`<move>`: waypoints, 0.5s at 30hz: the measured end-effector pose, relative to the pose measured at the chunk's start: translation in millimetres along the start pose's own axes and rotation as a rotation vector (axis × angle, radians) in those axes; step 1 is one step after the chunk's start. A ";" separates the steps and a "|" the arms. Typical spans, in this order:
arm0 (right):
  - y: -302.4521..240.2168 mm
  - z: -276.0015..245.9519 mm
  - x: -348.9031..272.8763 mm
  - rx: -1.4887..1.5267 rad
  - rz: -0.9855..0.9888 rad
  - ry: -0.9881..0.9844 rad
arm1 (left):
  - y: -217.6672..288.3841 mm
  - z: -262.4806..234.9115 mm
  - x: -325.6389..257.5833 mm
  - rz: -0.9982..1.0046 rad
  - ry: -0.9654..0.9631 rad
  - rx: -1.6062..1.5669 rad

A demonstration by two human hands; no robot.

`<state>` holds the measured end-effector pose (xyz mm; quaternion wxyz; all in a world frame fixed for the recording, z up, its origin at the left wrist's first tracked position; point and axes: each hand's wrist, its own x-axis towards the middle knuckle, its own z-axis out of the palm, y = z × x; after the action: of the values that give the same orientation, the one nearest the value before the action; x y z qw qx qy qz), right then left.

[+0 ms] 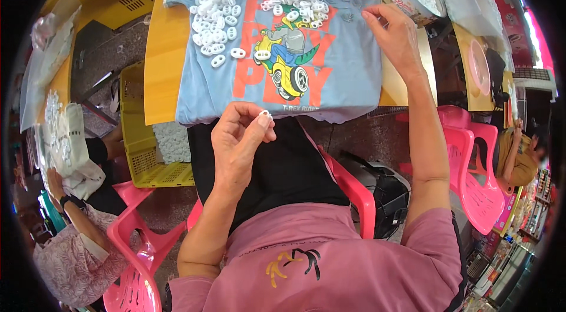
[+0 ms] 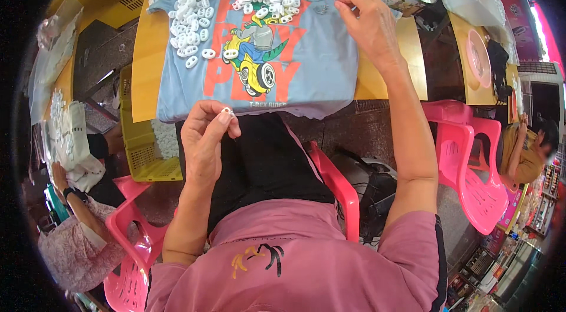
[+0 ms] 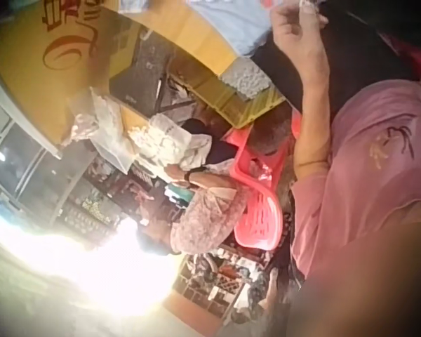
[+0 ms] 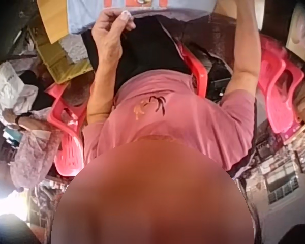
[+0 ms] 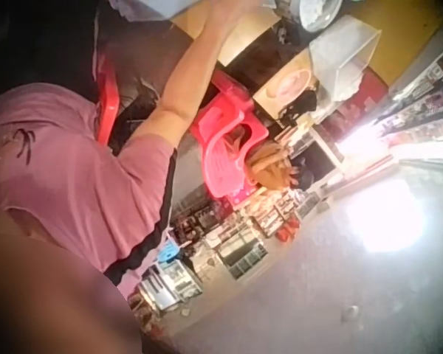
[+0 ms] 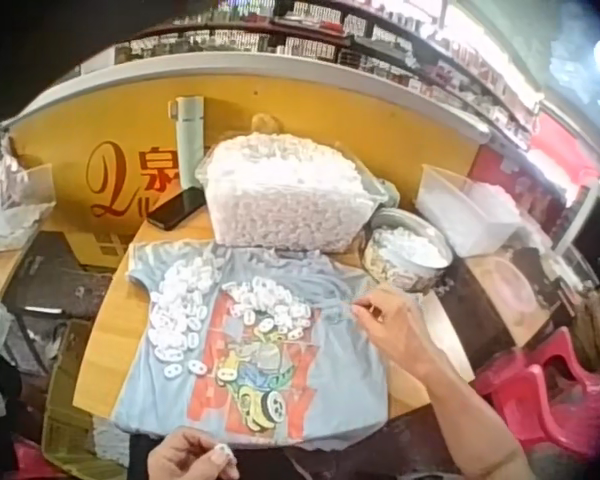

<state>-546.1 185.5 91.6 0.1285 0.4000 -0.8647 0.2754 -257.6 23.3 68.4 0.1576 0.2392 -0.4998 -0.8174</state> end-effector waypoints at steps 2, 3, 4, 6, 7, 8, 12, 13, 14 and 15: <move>-0.6 -3.1 -4.1 0.002 0.005 -0.008 | -0.5 -0.5 0.1 -0.002 -0.005 0.005; -2.3 -3.4 -6.2 0.019 0.001 -0.040 | -0.5 -1.1 0.1 -0.002 -0.006 0.011; -3.8 -3.3 -7.7 0.037 -0.002 -0.071 | -0.5 -1.3 -0.2 -0.004 -0.011 0.011; -5.1 -3.2 -9.5 0.029 -0.006 -0.081 | -0.8 -0.9 0.0 -0.003 -0.008 0.003; -5.4 -3.0 -10.1 0.026 -0.014 -0.095 | -0.5 -0.5 0.1 -0.004 -0.015 0.003; -5.2 -2.3 -10.0 0.023 -0.011 -0.091 | 0.2 -0.3 0.0 -0.003 -0.013 0.001; -8.1 -0.9 -8.7 0.046 -0.043 -0.122 | -0.5 -0.6 0.7 0.003 -0.009 0.010; -9.6 -0.6 -8.2 0.048 -0.051 -0.135 | -0.3 -0.3 1.1 0.003 -0.012 0.011; -10.4 0.7 -7.9 0.047 -0.051 -0.133 | -0.3 0.2 1.1 0.003 -0.009 0.013; -10.8 2.5 -7.5 0.055 -0.039 -0.111 | -0.2 0.5 1.2 0.004 -0.007 0.016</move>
<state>-533.0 183.0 90.3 0.0746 0.4346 -0.8547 0.2740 -258.9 23.2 68.1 0.1557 0.2366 -0.5072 -0.8140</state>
